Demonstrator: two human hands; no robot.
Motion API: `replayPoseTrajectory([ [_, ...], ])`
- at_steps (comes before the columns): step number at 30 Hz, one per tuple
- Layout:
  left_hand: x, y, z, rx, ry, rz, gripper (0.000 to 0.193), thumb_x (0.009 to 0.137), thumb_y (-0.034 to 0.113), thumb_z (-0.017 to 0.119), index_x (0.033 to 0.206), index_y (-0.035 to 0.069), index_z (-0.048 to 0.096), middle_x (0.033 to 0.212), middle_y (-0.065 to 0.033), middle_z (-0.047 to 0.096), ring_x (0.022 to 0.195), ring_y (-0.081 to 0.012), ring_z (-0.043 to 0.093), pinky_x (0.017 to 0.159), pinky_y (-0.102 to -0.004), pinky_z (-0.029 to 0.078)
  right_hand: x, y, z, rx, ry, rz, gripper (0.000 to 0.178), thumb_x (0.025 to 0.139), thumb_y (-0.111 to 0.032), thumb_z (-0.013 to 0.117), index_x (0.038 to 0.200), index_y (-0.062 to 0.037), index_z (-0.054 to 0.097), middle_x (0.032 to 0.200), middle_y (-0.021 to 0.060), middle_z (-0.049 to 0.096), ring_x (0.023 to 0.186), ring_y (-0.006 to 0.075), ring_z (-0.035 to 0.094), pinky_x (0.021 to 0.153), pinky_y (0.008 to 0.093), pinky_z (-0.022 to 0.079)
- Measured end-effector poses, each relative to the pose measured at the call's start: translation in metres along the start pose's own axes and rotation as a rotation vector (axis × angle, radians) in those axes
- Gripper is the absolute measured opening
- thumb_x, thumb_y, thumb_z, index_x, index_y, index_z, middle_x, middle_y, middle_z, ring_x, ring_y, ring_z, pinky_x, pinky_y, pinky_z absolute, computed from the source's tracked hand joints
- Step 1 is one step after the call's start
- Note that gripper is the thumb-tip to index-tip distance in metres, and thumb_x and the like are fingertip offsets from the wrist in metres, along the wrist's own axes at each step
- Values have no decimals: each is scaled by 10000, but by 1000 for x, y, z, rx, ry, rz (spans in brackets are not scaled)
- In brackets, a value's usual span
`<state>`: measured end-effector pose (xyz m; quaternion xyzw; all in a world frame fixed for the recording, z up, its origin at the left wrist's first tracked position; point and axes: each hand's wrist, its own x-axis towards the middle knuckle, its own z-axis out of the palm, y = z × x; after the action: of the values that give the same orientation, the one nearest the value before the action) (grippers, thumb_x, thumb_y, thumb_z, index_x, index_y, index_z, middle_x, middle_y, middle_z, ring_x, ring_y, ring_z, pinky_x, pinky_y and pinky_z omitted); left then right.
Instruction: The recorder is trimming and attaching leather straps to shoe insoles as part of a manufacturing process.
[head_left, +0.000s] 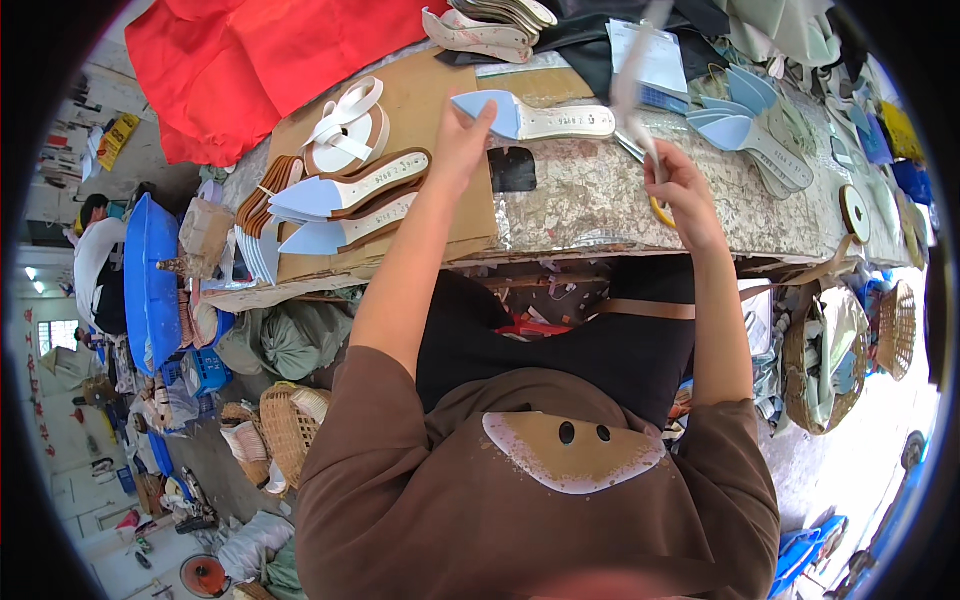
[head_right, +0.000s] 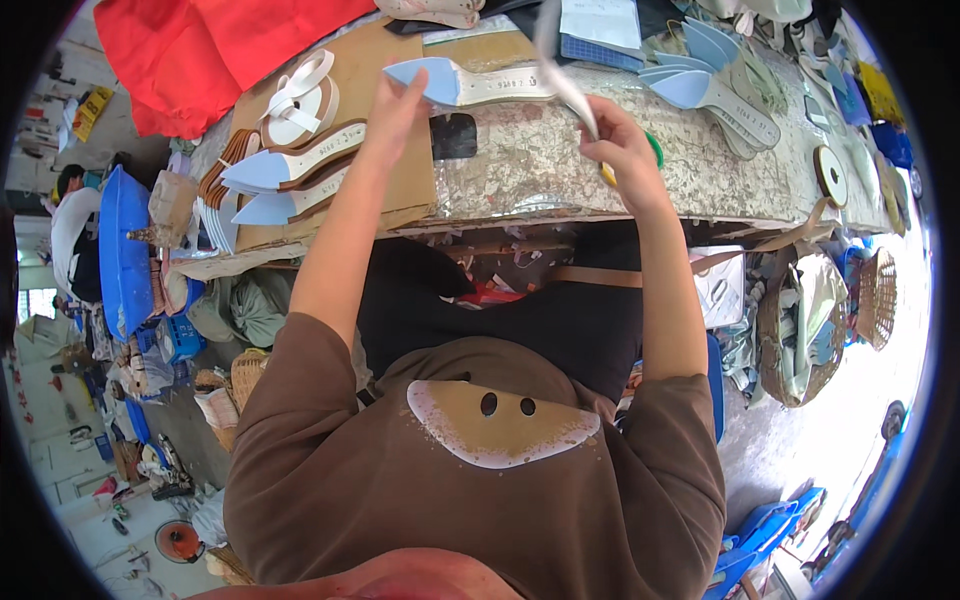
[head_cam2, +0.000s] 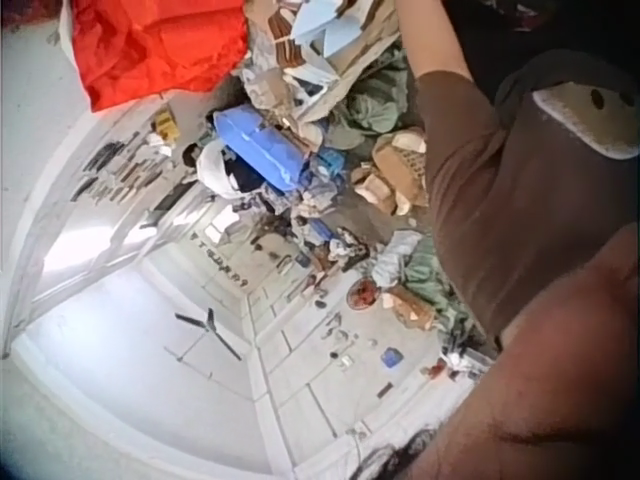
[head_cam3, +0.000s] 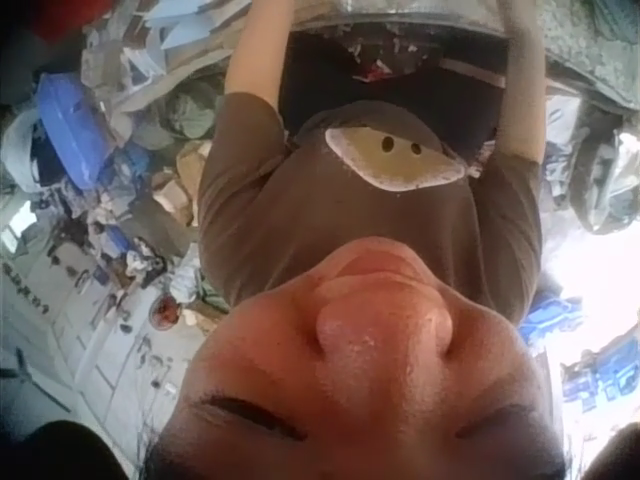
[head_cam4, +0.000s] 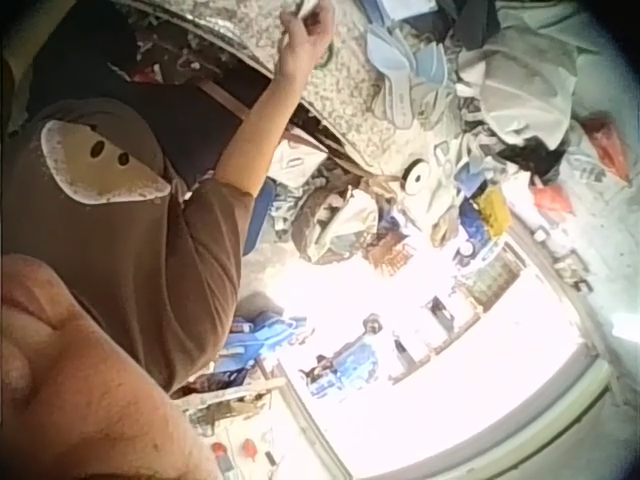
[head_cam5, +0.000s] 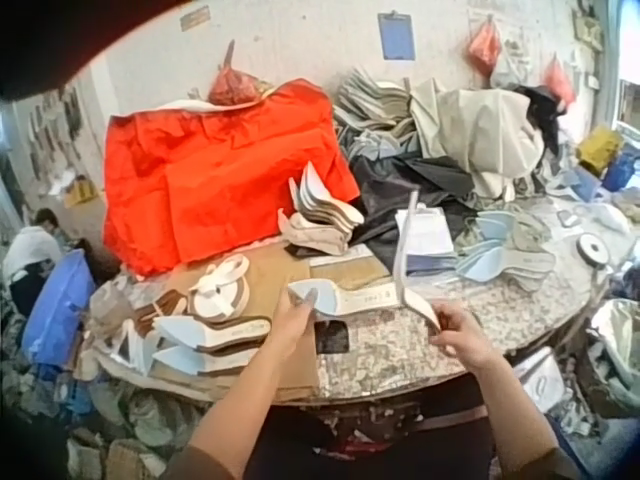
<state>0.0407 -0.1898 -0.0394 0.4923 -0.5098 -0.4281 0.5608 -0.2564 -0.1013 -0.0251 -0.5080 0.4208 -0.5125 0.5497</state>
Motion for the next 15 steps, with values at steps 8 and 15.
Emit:
replayPoseTrajectory([
  [8, -174, 18, 0, -40, -134, 175, 98, 926, 102, 554, 915, 7, 571, 806, -67, 564, 719, -183, 562, 657, -326, 451, -17, 42, 2, -749, -178, -183, 594, 690, -7, 640, 1276, -98, 605, 1211, 123, 581, 1169, 278, 544, 1025, 366, 407],
  [15, -239, -101, 104, 513, -795, 244, 476, 864, 314, 669, 1221, 24, 548, 1241, -178, 541, 1169, -354, 523, 977, -427, 440, -21, 37, 59, -953, -75, -420, 565, 754, -209, 770, 1283, -115, 595, 1371, 133, 508, 1259, 351, 471, 1057, 437, 366],
])
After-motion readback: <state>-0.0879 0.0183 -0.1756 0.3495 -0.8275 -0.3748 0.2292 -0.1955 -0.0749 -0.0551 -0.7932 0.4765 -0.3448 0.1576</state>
